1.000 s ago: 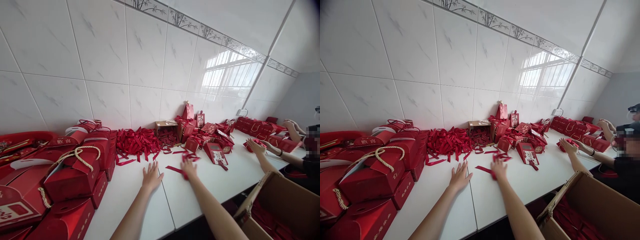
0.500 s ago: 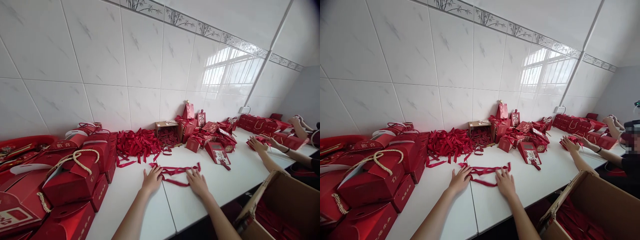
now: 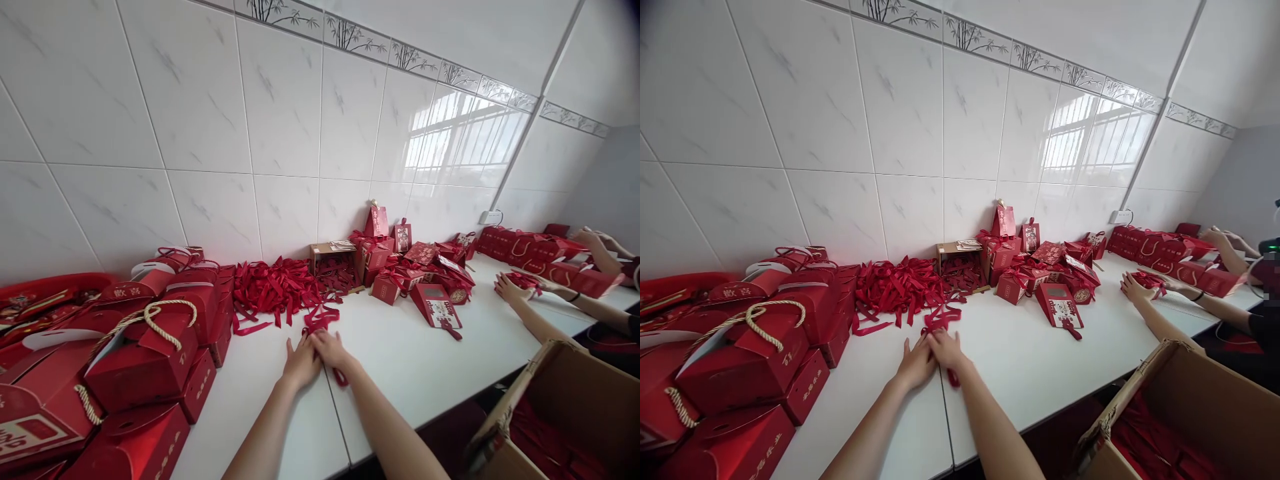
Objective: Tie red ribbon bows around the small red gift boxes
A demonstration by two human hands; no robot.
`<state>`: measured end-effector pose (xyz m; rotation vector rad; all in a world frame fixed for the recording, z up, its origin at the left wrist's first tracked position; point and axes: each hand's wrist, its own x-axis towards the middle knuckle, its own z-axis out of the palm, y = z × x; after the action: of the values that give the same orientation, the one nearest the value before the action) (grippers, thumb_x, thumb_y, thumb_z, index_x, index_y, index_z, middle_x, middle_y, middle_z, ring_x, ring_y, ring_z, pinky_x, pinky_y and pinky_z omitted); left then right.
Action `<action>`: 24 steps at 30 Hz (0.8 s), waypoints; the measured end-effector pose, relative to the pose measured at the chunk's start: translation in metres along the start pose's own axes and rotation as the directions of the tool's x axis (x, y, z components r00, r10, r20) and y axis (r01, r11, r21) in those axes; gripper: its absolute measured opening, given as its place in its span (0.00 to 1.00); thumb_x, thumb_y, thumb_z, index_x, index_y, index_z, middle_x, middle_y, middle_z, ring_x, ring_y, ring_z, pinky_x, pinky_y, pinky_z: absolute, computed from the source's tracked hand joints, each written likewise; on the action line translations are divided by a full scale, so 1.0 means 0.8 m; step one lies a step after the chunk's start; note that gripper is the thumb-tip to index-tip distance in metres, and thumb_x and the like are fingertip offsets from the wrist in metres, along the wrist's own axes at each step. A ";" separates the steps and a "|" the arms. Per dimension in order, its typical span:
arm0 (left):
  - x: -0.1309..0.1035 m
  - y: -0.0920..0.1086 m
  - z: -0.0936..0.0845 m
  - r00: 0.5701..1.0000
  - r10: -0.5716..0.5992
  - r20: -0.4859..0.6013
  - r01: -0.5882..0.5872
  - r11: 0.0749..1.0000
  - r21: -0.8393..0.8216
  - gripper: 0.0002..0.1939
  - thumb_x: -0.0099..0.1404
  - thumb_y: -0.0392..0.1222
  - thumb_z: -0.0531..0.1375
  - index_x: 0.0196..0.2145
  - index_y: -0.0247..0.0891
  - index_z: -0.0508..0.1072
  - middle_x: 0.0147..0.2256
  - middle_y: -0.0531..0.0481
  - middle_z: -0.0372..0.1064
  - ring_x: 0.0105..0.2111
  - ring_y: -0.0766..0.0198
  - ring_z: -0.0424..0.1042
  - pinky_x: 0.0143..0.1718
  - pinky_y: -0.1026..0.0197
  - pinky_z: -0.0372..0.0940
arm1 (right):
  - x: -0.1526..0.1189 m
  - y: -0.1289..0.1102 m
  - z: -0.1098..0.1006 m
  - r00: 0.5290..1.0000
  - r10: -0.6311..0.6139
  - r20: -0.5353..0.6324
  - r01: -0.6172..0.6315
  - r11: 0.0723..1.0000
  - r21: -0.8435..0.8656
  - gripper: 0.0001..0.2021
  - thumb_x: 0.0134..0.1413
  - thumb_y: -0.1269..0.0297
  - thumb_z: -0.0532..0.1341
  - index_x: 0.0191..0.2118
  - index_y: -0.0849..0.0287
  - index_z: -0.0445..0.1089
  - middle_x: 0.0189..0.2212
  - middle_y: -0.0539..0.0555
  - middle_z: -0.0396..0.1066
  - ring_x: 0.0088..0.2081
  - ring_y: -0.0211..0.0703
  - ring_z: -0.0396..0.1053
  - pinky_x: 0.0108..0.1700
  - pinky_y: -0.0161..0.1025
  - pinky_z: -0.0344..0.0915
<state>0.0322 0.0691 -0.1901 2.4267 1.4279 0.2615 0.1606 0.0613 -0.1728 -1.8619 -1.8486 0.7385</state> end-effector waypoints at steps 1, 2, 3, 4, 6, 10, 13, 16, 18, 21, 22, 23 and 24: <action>-0.001 0.000 -0.001 1.000 0.006 -0.001 -0.006 1.000 0.005 0.28 0.66 0.45 0.46 0.63 0.47 0.54 0.64 0.50 0.51 0.64 0.49 0.47 0.63 0.39 0.28 | -0.003 -0.012 0.011 0.999 -0.042 0.015 0.042 0.999 0.003 0.23 0.66 0.54 0.41 0.61 0.55 0.56 0.64 0.55 0.51 0.65 0.47 0.45 0.64 0.56 0.36; -0.003 0.000 -0.001 1.000 0.012 0.002 -0.013 1.000 0.009 0.27 0.65 0.45 0.47 0.62 0.48 0.55 0.63 0.50 0.53 0.63 0.49 0.49 0.63 0.41 0.28 | -0.009 -0.018 0.018 0.997 -0.075 0.033 0.075 0.997 0.007 0.25 0.66 0.53 0.38 0.63 0.54 0.52 0.66 0.54 0.47 0.66 0.46 0.41 0.65 0.55 0.34; -0.003 -0.001 -0.002 1.000 0.019 0.007 -0.020 1.000 0.013 0.27 0.65 0.45 0.47 0.62 0.48 0.56 0.62 0.50 0.55 0.63 0.49 0.51 0.64 0.43 0.28 | -0.018 -0.020 0.021 0.993 -0.102 0.054 0.102 0.995 0.006 0.26 0.66 0.52 0.37 0.65 0.55 0.49 0.67 0.53 0.43 0.67 0.45 0.39 0.65 0.53 0.34; -0.004 -0.001 -0.002 1.000 0.023 0.012 -0.023 1.000 0.016 0.26 0.65 0.46 0.47 0.62 0.49 0.57 0.61 0.51 0.57 0.62 0.50 0.51 0.64 0.44 0.28 | -0.030 -0.016 0.021 0.989 -0.128 0.077 0.128 0.992 0.005 0.27 0.65 0.51 0.37 0.66 0.55 0.46 0.67 0.52 0.41 0.67 0.43 0.38 0.65 0.51 0.35; -0.002 -0.003 0.000 1.000 0.014 0.016 -0.015 1.000 0.021 0.26 0.66 0.46 0.45 0.62 0.50 0.55 0.62 0.51 0.55 0.64 0.51 0.47 0.63 0.41 0.27 | -0.060 0.000 0.016 0.978 -0.172 0.120 0.174 0.985 -0.008 0.29 0.64 0.50 0.38 0.67 0.56 0.43 0.67 0.51 0.39 0.67 0.41 0.37 0.66 0.46 0.36; 0.004 -0.005 0.005 1.000 -0.013 0.020 0.012 1.000 0.018 0.27 0.66 0.47 0.45 0.62 0.45 0.55 0.65 0.49 0.46 0.66 0.52 0.39 0.62 0.35 0.29 | -0.127 0.051 0.010 0.985 -0.135 0.108 0.151 0.976 -0.158 0.29 0.63 0.51 0.41 0.66 0.55 0.45 0.67 0.47 0.38 0.68 0.46 0.33 0.66 0.49 0.28; 0.007 -0.006 0.008 0.999 -0.031 0.014 0.031 0.999 0.006 0.28 0.66 0.49 0.43 0.62 0.41 0.54 0.66 0.49 0.43 0.66 0.54 0.38 0.62 0.36 0.29 | -0.164 0.099 0.003 0.997 0.071 -0.015 -0.072 0.944 -0.321 0.27 0.63 0.55 0.37 0.66 0.53 0.47 0.67 0.46 0.39 0.67 0.45 0.36 0.66 0.49 0.35; 0.008 -0.005 0.010 0.998 -0.056 0.007 0.056 0.998 0.002 0.31 0.67 0.51 0.42 0.64 0.37 0.51 0.66 0.47 0.41 0.66 0.54 0.37 0.62 0.37 0.28 | -0.173 0.146 -0.023 0.906 0.351 -0.237 -0.418 0.832 -0.366 0.28 0.62 0.59 0.36 0.66 0.59 0.46 0.67 0.51 0.41 0.67 0.50 0.38 0.64 0.55 0.39; 0.009 -0.005 0.010 0.998 -0.062 0.005 0.062 0.998 0.005 0.31 0.67 0.51 0.41 0.64 0.37 0.50 0.66 0.47 0.40 0.66 0.54 0.37 0.62 0.37 0.27 | -0.160 0.169 -0.048 0.795 0.497 -0.348 -0.594 0.755 -0.279 0.28 0.63 0.59 0.36 0.66 0.58 0.45 0.67 0.52 0.39 0.67 0.53 0.36 0.62 0.57 0.41; 0.010 -0.003 0.011 0.998 -0.063 0.003 0.063 0.998 0.011 0.31 0.67 0.51 0.41 0.64 0.38 0.51 0.66 0.48 0.40 0.66 0.53 0.37 0.62 0.36 0.28 | -0.114 0.177 -0.078 0.717 0.579 -0.389 -0.675 0.716 -0.179 0.29 0.63 0.55 0.34 0.67 0.57 0.44 0.68 0.59 0.34 0.66 0.67 0.35 0.56 0.71 0.40; 0.010 -0.002 0.012 0.998 -0.062 0.002 0.062 0.998 0.013 0.30 0.66 0.51 0.41 0.64 0.38 0.51 0.66 0.47 0.40 0.66 0.52 0.37 0.62 0.35 0.28 | -0.093 0.172 -0.082 0.722 0.577 -0.382 -0.669 0.723 -0.172 0.30 0.63 0.54 0.32 0.67 0.59 0.43 0.68 0.63 0.33 0.65 0.70 0.35 0.54 0.74 0.39; 0.011 -0.001 0.012 0.998 -0.062 0.000 0.062 0.998 0.014 0.30 0.66 0.50 0.42 0.63 0.37 0.52 0.66 0.46 0.41 0.66 0.52 0.38 0.61 0.35 0.28 | -0.072 0.163 -0.082 0.744 0.560 -0.364 -0.645 0.744 -0.175 0.30 0.63 0.53 0.32 0.67 0.59 0.43 0.67 0.64 0.33 0.65 0.71 0.34 0.53 0.75 0.38; 0.012 0.000 0.013 0.998 -0.061 -0.002 0.061 0.998 0.015 0.30 0.66 0.50 0.42 0.63 0.37 0.52 0.66 0.46 0.41 0.66 0.51 0.38 0.61 0.34 0.28 | -0.050 0.150 -0.078 0.778 0.528 -0.340 -0.606 0.774 -0.186 0.30 0.63 0.52 0.32 0.67 0.57 0.42 0.68 0.62 0.33 0.65 0.69 0.33 0.54 0.74 0.37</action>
<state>0.0400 0.0753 -0.1997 2.3906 1.5077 0.2396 0.2940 0.0222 -0.1967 -2.6234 -1.2536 0.3654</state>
